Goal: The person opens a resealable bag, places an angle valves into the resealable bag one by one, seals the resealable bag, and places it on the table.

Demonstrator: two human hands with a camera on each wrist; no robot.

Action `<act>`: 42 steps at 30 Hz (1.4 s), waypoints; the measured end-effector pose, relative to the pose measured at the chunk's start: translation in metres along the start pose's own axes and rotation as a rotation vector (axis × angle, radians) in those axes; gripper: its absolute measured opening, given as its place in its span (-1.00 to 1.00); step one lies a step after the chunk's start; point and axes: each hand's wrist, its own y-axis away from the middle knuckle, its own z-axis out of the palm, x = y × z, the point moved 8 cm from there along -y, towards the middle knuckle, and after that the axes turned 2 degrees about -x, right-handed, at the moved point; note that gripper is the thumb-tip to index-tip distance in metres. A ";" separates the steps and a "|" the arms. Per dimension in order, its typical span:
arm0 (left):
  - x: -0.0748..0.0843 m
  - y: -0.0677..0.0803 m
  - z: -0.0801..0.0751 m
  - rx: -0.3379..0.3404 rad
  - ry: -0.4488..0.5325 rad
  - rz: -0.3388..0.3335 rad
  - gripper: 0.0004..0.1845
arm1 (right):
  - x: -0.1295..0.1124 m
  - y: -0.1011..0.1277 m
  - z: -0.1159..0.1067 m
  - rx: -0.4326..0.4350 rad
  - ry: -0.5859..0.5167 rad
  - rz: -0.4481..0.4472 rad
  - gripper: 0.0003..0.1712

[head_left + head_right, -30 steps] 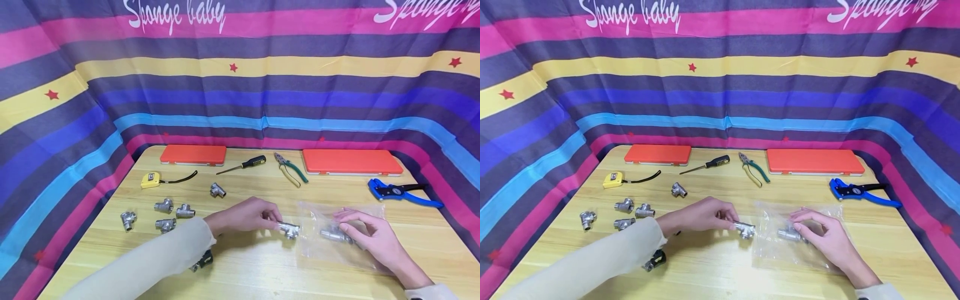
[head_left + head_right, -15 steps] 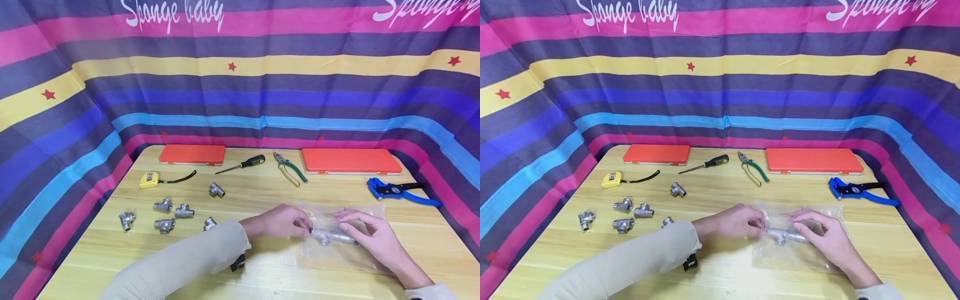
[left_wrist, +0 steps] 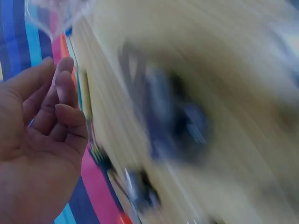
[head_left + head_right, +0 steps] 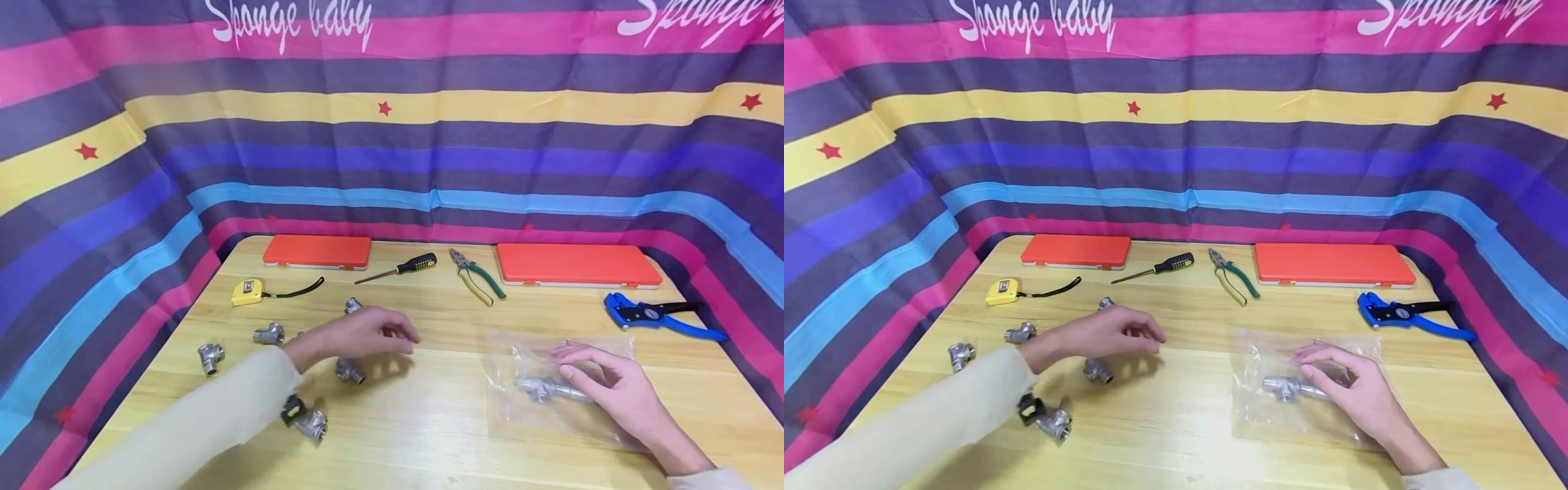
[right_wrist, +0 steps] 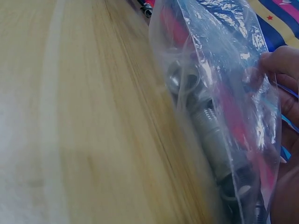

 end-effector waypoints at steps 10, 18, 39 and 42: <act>-0.060 0.069 -0.028 -0.035 -0.127 -0.062 -0.74 | 0.000 0.000 -0.001 0.001 -0.020 -0.016 -0.79; -0.066 0.084 -0.031 -0.024 -0.214 -0.043 -0.67 | 0.003 0.001 -0.002 -0.002 -0.023 0.001 -0.80; -0.041 0.048 -0.008 -0.004 -0.138 0.045 -0.78 | -0.003 0.003 -0.002 -0.014 -0.013 0.007 -0.81; -0.025 0.028 0.001 0.016 -0.108 0.061 -0.75 | -0.004 0.003 -0.003 -0.018 -0.024 -0.005 -0.80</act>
